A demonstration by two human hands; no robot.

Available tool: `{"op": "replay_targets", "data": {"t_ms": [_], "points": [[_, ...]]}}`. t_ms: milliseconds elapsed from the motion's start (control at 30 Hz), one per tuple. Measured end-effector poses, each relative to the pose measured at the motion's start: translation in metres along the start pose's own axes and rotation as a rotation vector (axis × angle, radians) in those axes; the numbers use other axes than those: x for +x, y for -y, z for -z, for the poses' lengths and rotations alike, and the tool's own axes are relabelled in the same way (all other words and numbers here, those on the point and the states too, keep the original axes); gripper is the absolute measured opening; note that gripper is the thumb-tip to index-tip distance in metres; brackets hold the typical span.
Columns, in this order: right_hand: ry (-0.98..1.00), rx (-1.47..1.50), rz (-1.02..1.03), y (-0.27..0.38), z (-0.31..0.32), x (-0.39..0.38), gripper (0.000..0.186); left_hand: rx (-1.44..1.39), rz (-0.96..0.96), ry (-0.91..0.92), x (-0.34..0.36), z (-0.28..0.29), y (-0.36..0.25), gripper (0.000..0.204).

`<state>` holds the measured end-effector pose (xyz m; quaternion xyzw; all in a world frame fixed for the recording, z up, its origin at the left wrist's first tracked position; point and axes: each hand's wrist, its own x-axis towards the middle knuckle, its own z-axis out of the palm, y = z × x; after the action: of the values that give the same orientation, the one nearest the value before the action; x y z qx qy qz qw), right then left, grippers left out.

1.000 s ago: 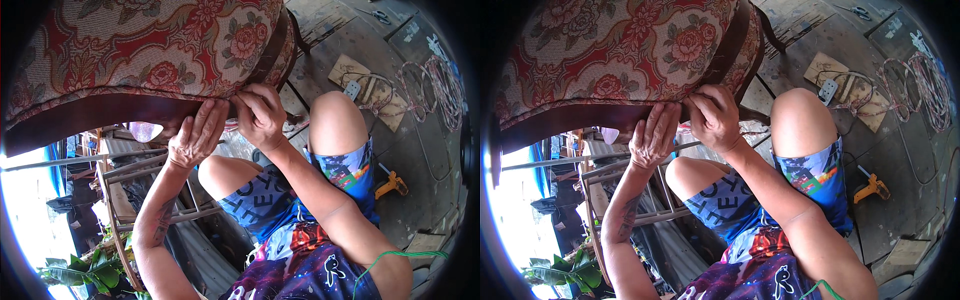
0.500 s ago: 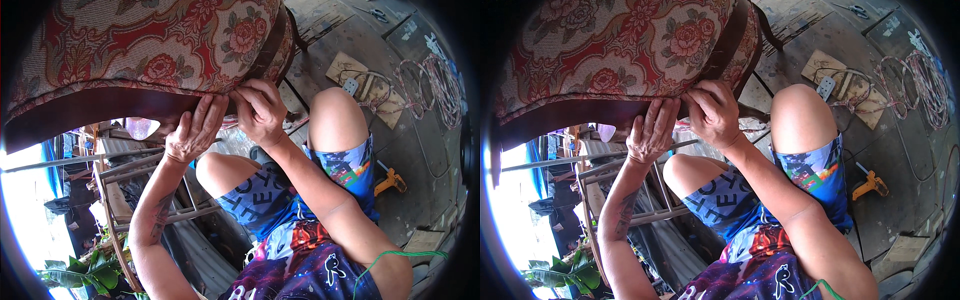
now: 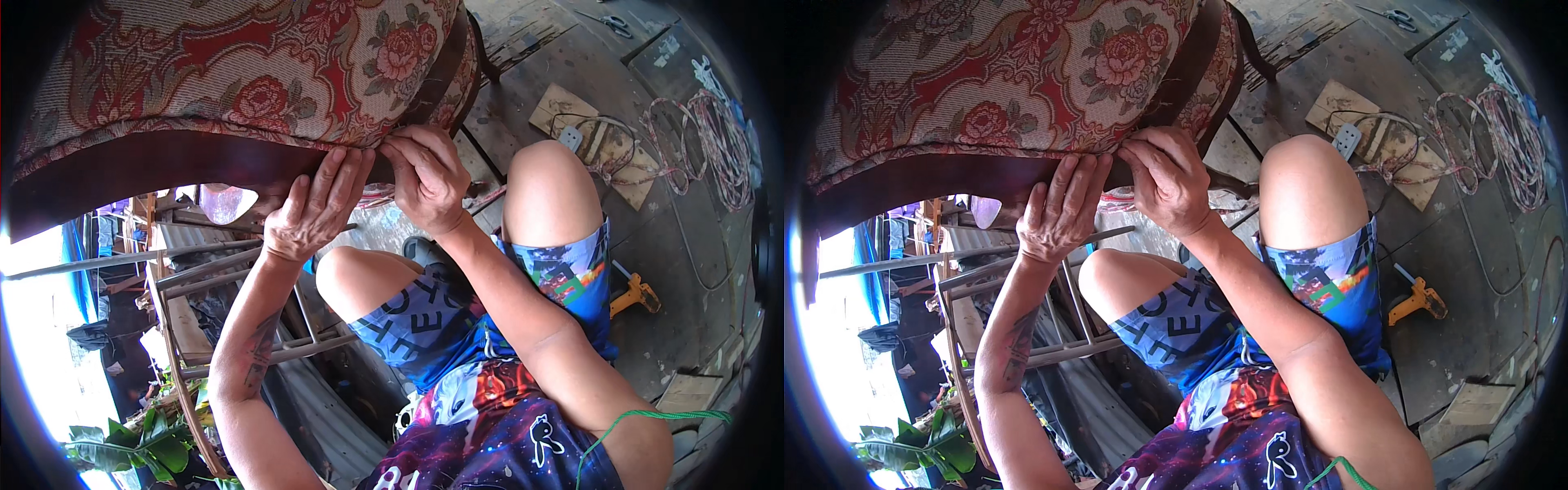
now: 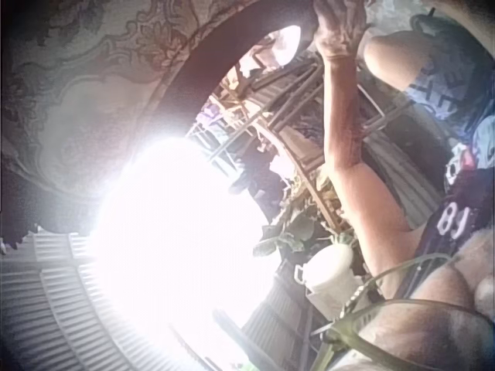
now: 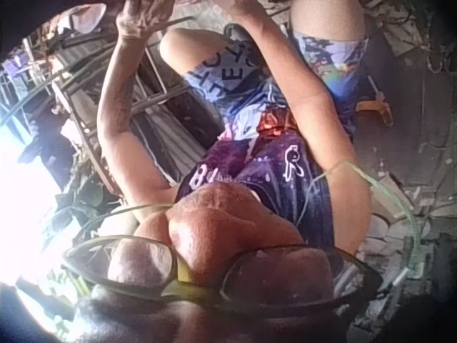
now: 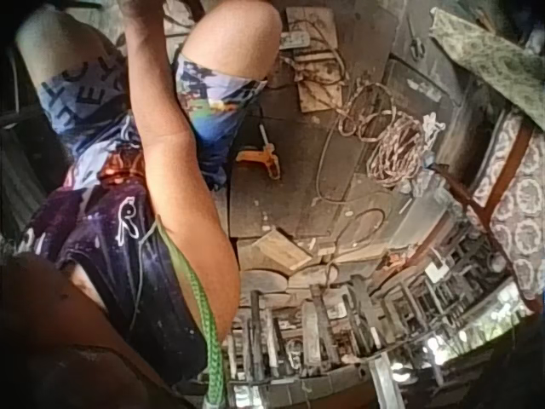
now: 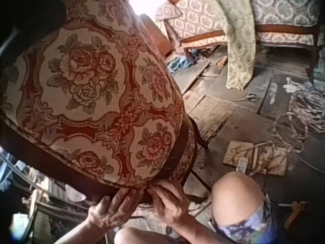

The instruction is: Applying decorative trim to a chair using a hot glue gun.

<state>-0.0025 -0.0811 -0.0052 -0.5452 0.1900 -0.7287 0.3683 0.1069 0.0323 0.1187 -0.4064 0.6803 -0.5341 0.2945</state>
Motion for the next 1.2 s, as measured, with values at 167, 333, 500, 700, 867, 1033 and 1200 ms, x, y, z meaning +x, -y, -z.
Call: {"op": "replay_targets", "data": {"t_ms": [167, 333, 500, 700, 867, 1033, 1200], "points": [[-0.011, 0.002, -0.017, -0.0009, -0.0005, -0.0006, 0.019, 0.02, -0.008, -0.013, -0.0009, -0.0017, -0.0005, 0.045], [0.002, 0.017, -0.066, 0.0049, -0.0002, 0.0032, 0.017, 0.018, -0.005, -0.008, -0.0014, -0.0004, 0.0011, 0.045], [-0.018, 0.001, -0.037, 0.0028, -0.0023, 0.0025, 0.018, 0.02, -0.011, -0.015, 0.0002, -0.001, 0.0012, 0.045], [-0.02, 0.018, -0.061, 0.0055, -0.0011, 0.0037, 0.017, 0.009, -0.007, -0.033, 0.0007, -0.0013, 0.0019, 0.045], [-0.01, 0.004, -0.057, 0.0067, -0.0024, 0.0045, 0.018, 0.014, -0.015, -0.029, 0.0015, 0.0005, 0.0033, 0.045], [-0.035, -0.026, -0.02, 0.0081, -0.0066, 0.003, 0.02, 0.014, -0.022, -0.023, -0.0026, -0.0001, 0.0048, 0.045], [-0.038, -0.01, -0.015, 0.0064, -0.0037, 0.002, 0.022, 0.004, -0.024, -0.032, -0.0003, -0.0012, 0.003, 0.045]]}}
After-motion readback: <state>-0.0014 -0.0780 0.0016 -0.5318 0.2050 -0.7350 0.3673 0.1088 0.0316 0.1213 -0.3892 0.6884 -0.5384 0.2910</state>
